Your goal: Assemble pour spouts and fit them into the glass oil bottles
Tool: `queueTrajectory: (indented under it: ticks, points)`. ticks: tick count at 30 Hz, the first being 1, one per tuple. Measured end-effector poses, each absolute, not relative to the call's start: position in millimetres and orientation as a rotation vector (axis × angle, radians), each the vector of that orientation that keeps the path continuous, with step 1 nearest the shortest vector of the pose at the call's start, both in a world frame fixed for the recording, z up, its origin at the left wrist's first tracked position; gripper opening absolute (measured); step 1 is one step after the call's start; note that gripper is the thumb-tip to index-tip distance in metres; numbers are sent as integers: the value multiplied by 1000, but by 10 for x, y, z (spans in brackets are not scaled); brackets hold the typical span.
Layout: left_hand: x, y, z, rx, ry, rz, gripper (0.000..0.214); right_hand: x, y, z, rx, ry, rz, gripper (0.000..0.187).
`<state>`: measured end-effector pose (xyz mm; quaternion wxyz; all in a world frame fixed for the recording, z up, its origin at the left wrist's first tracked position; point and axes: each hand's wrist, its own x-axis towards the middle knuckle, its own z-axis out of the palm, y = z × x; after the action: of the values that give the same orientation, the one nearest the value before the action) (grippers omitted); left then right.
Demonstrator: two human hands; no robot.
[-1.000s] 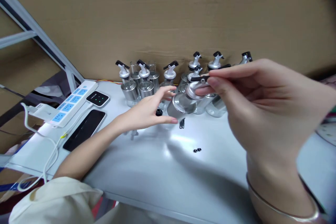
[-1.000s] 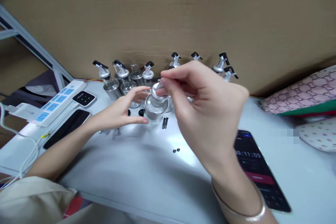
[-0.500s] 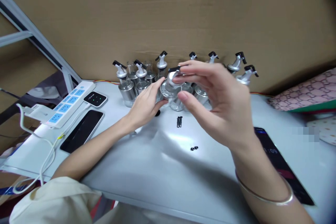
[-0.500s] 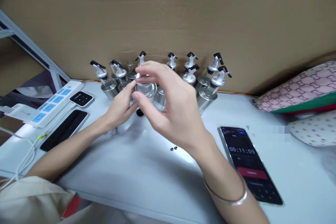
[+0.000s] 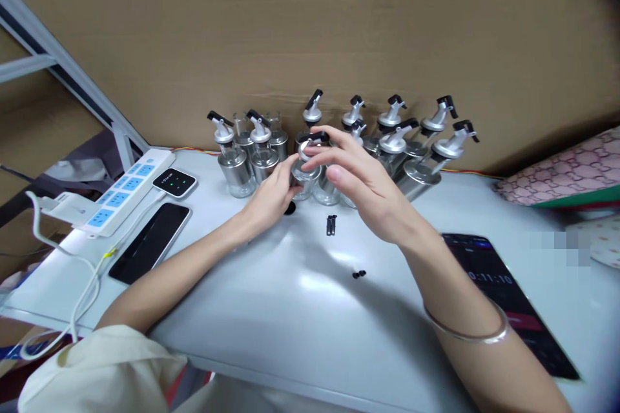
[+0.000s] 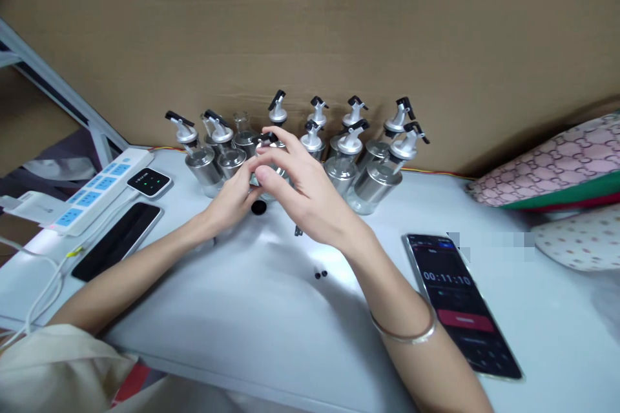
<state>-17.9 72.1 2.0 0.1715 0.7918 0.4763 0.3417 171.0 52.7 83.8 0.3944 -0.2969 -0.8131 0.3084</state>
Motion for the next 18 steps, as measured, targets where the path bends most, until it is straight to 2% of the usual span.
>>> queueTrajectory:
  ticks: [3,8,12,16,18]
  points:
    - [-186,740,-1,2289,1365,957,51,1686,549,815,-761,-2070,770,25]
    - [-234,738,84,2444,1377,985,44,1543,664,667,-876,-2032,561,15]
    - [-324,636,219,2452,1332,1035,48,1439,756,548,-865,-2042,483,14]
    - [-462,456,291,2477,1404,742,36,1434,761,539,-845,-2095,481,19]
    - [-548,347,304,2447,1475,570,38,1449,746,559,-866,-2091,472,25]
